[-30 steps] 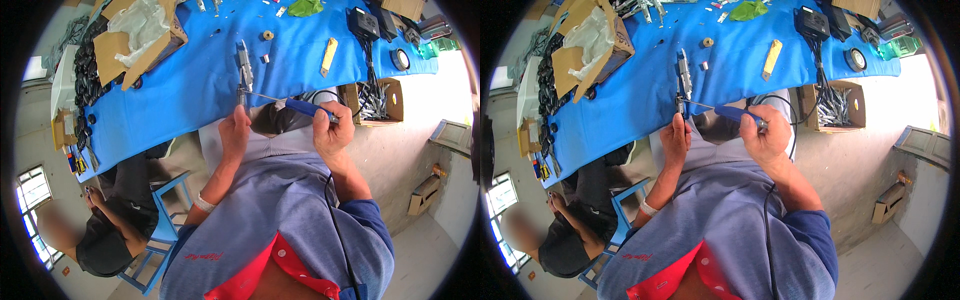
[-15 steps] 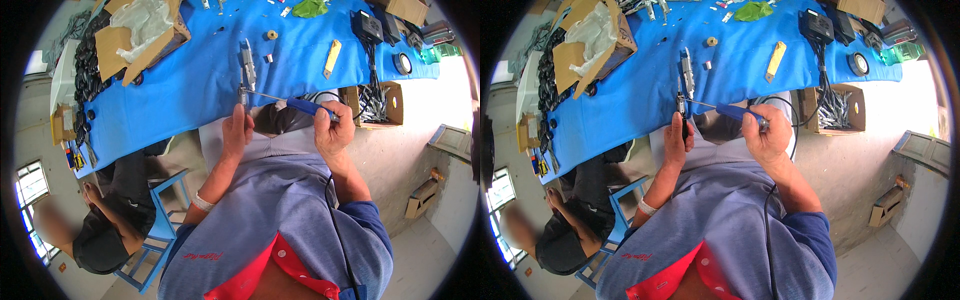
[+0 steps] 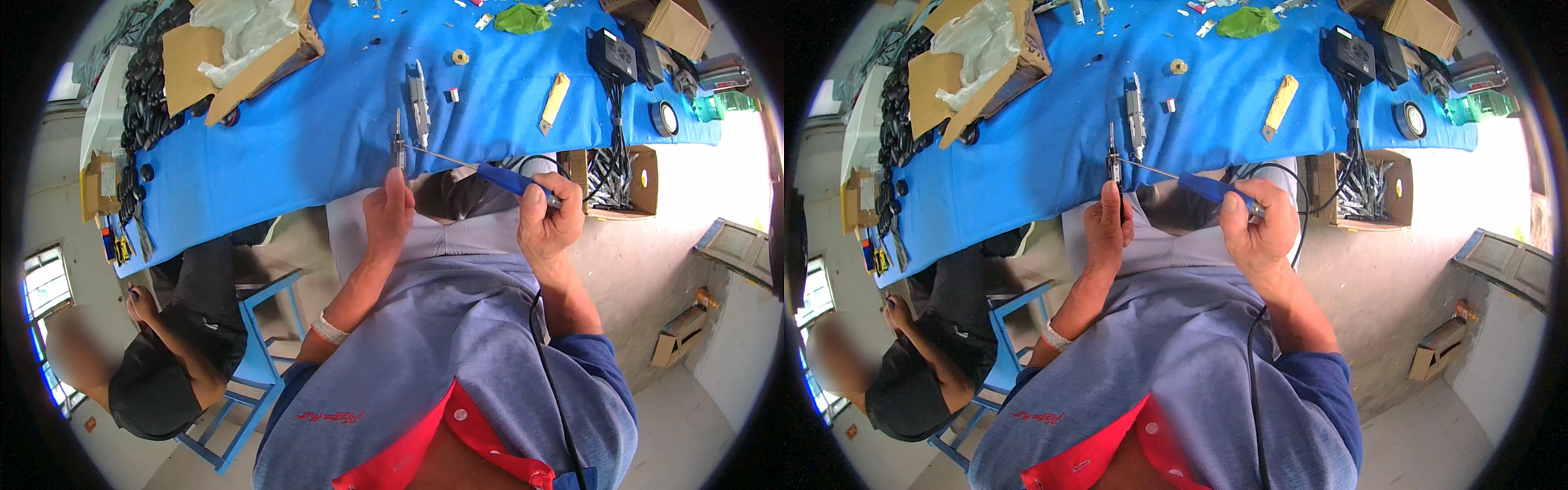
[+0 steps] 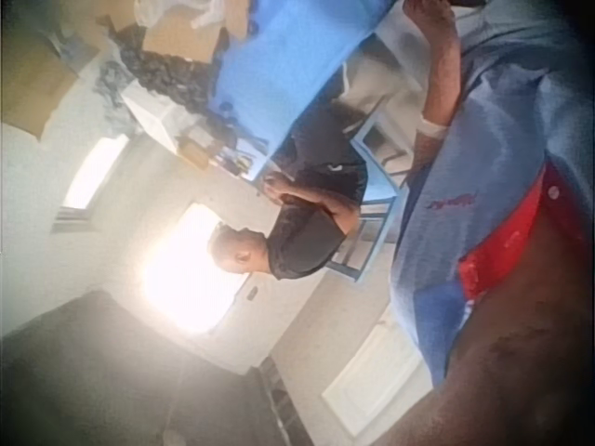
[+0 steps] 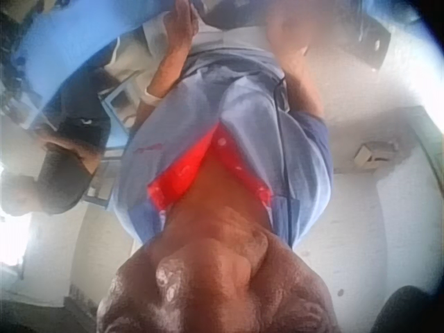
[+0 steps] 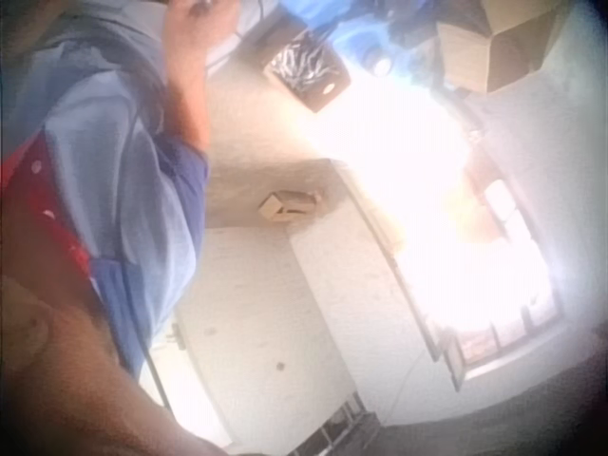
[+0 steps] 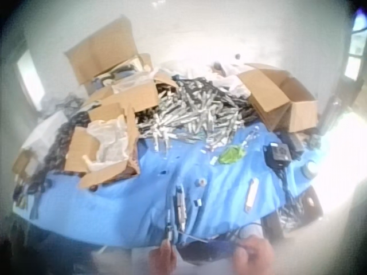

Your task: The person assembles a small electronic device by hand using a screwdriver and tweezers to fit components into a plastic casing.

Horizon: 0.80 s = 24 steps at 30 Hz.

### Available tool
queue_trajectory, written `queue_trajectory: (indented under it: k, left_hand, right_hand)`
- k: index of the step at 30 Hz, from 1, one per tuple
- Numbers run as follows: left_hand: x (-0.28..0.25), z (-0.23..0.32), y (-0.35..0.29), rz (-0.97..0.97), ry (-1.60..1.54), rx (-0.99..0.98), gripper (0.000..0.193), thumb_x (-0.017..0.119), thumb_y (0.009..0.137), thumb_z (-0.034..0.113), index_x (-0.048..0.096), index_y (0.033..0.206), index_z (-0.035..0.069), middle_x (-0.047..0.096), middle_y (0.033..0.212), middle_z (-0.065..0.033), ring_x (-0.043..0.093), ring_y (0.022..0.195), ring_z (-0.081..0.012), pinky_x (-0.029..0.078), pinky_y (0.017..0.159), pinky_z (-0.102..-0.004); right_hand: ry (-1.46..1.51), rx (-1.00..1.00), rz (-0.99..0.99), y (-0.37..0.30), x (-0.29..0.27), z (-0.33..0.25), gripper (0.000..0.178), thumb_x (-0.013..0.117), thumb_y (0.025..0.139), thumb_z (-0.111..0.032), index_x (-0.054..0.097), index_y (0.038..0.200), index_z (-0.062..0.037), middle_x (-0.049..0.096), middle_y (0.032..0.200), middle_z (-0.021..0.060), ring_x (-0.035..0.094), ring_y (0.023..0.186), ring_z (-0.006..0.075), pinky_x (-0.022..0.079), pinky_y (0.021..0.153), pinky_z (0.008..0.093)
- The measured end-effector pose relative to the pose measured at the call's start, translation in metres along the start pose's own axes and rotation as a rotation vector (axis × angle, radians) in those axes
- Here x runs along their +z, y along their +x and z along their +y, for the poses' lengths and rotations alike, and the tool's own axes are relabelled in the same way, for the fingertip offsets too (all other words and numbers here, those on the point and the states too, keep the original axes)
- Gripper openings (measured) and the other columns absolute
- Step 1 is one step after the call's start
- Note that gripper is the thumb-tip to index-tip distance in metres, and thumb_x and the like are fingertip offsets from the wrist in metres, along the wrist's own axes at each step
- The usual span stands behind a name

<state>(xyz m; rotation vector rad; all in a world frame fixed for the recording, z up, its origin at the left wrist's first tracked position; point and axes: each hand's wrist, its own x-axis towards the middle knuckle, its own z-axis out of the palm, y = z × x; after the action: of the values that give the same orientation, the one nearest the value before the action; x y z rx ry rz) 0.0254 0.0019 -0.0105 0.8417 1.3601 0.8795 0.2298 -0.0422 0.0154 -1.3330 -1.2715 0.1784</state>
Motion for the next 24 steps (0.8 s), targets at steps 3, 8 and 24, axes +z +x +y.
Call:
queue_trajectory:
  k: [3,8,24]
  left_hand:
    - [0.0004,-0.0014,0.0006,0.003,0.018,0.036,0.059,0.045,0.091,0.059,0.045,0.059,0.009,0.036,0.045,0.0025,0.033,0.037,-0.0067,0.022,0.035,-0.0232]
    - [-0.0010,-0.0032,0.0021,0.010,0.064,0.060,0.060,0.046,0.091,0.058,0.045,0.058,0.009,0.038,0.045,0.0019,0.034,0.037,-0.0071,0.023,0.035,-0.0234]
    - [-0.0013,-0.0048,0.0030,0.018,0.062,0.064,0.059,0.047,0.091,0.057,0.047,0.059,0.008,0.039,0.046,0.0014,0.035,0.037,-0.0066,0.025,0.035,-0.0223]
  right_hand:
    - [0.020,0.007,0.011,-0.0014,0.0004,0.0005,0.018,0.067,0.083,-0.012,0.057,0.090,0.0006,0.062,0.076,0.0123,0.058,0.060,0.0219,0.045,0.055,0.0298]
    - [-0.016,-0.015,-0.014,0.0016,-0.0013,-0.0025,0.018,0.066,0.083,-0.012,0.055,0.090,0.0003,0.061,0.073,0.0118,0.057,0.058,0.0212,0.044,0.054,0.0299]
    - [0.019,0.018,0.026,-0.0012,0.0024,-0.0013,0.018,0.066,0.085,-0.013,0.056,0.090,0.0012,0.063,0.076,0.0123,0.057,0.059,0.0204,0.045,0.054,0.0283]
